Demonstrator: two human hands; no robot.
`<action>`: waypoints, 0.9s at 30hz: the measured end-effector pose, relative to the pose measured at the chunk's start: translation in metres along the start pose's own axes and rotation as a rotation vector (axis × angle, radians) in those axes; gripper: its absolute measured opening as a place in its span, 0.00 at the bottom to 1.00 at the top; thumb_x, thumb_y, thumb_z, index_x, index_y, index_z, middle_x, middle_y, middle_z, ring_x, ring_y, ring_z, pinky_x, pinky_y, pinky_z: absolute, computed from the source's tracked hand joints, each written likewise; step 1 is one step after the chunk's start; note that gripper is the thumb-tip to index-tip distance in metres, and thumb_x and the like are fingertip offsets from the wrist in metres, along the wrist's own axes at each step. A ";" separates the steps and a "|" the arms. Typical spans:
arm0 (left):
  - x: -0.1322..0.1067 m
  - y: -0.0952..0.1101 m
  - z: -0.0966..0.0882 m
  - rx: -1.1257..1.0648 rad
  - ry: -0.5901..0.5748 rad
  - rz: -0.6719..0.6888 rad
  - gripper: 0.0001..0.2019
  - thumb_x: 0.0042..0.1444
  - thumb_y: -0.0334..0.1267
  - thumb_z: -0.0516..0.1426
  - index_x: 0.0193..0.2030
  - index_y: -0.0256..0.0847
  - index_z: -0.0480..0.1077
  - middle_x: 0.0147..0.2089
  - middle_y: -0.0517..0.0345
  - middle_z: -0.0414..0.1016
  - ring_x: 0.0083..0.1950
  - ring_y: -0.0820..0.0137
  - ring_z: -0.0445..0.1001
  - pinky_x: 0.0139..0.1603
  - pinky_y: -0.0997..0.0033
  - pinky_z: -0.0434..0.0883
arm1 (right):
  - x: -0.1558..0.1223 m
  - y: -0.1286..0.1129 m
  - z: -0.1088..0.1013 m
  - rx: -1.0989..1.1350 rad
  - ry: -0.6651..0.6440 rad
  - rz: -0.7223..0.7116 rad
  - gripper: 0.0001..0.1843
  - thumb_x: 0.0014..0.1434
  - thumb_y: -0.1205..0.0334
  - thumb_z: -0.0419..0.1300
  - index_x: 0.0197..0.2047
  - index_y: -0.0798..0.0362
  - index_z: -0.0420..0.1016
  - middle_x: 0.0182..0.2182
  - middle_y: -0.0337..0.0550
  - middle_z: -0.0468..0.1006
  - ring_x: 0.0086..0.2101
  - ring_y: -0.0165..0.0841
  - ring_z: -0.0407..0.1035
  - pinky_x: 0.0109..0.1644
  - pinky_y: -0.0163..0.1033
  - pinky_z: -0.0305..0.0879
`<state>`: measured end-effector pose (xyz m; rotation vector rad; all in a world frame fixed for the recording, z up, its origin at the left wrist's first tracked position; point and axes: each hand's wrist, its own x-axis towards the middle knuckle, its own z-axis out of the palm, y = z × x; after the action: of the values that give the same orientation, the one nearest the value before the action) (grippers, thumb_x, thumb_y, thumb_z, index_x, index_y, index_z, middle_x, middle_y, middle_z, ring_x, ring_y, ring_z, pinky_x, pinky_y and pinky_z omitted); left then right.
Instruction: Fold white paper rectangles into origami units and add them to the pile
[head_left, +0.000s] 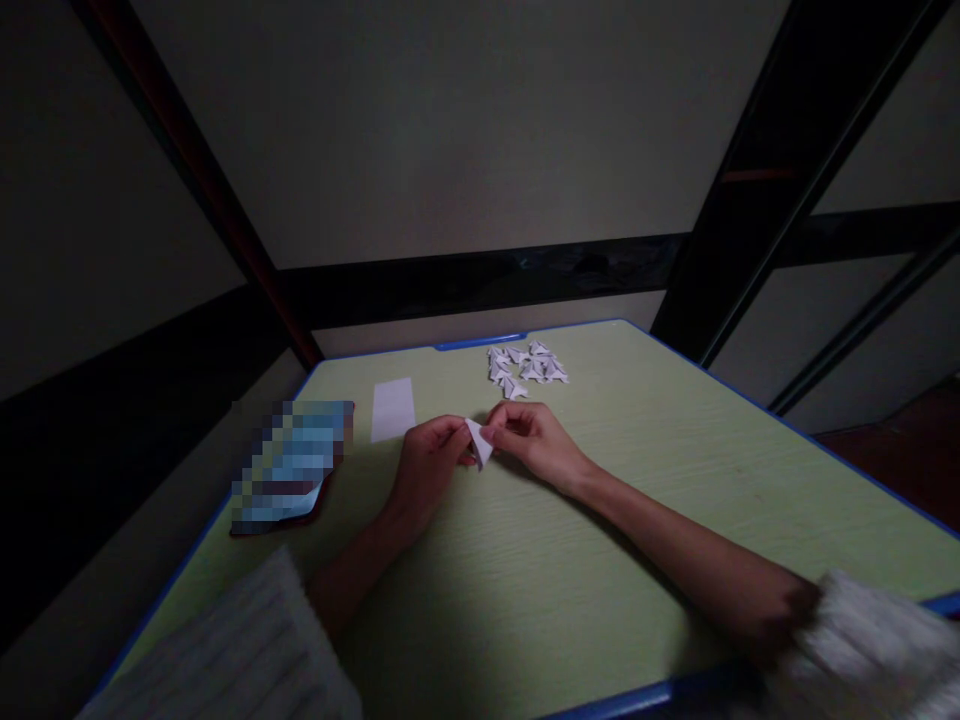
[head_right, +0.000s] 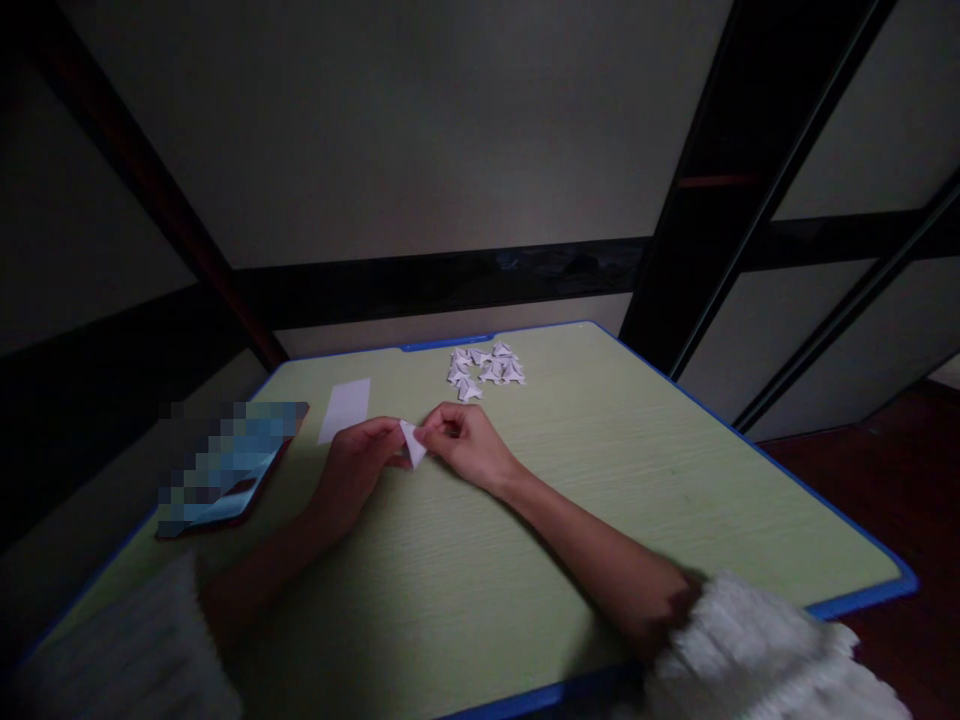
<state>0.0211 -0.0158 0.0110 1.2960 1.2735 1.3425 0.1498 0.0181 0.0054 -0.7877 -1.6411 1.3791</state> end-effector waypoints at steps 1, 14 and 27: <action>0.000 -0.001 0.000 -0.010 -0.014 -0.016 0.05 0.41 0.34 0.53 0.20 0.35 0.67 0.19 0.62 0.68 0.23 0.77 0.67 0.24 0.78 0.67 | 0.000 0.001 -0.001 -0.013 0.007 0.000 0.11 0.43 0.60 0.58 0.19 0.57 0.62 0.18 0.35 0.63 0.20 0.23 0.55 0.25 0.32 0.51; 0.003 -0.001 -0.002 -0.053 -0.128 -0.156 0.06 0.38 0.35 0.59 0.21 0.34 0.69 0.20 0.61 0.70 0.22 0.78 0.68 0.25 0.79 0.67 | -0.003 -0.001 -0.005 -0.176 -0.037 -0.006 0.07 0.45 0.65 0.53 0.19 0.58 0.63 0.17 0.35 0.62 0.20 0.23 0.53 0.23 0.31 0.49; 0.004 -0.004 -0.002 0.019 -0.138 -0.110 0.05 0.40 0.33 0.56 0.18 0.35 0.67 0.15 0.63 0.68 0.19 0.77 0.67 0.22 0.78 0.67 | -0.006 -0.004 -0.003 -0.259 -0.045 -0.012 0.07 0.45 0.68 0.52 0.17 0.58 0.61 0.14 0.33 0.57 0.18 0.22 0.50 0.21 0.30 0.47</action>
<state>0.0180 -0.0111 0.0078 1.2891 1.2462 1.1472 0.1556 0.0140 0.0079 -0.8982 -1.8812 1.1981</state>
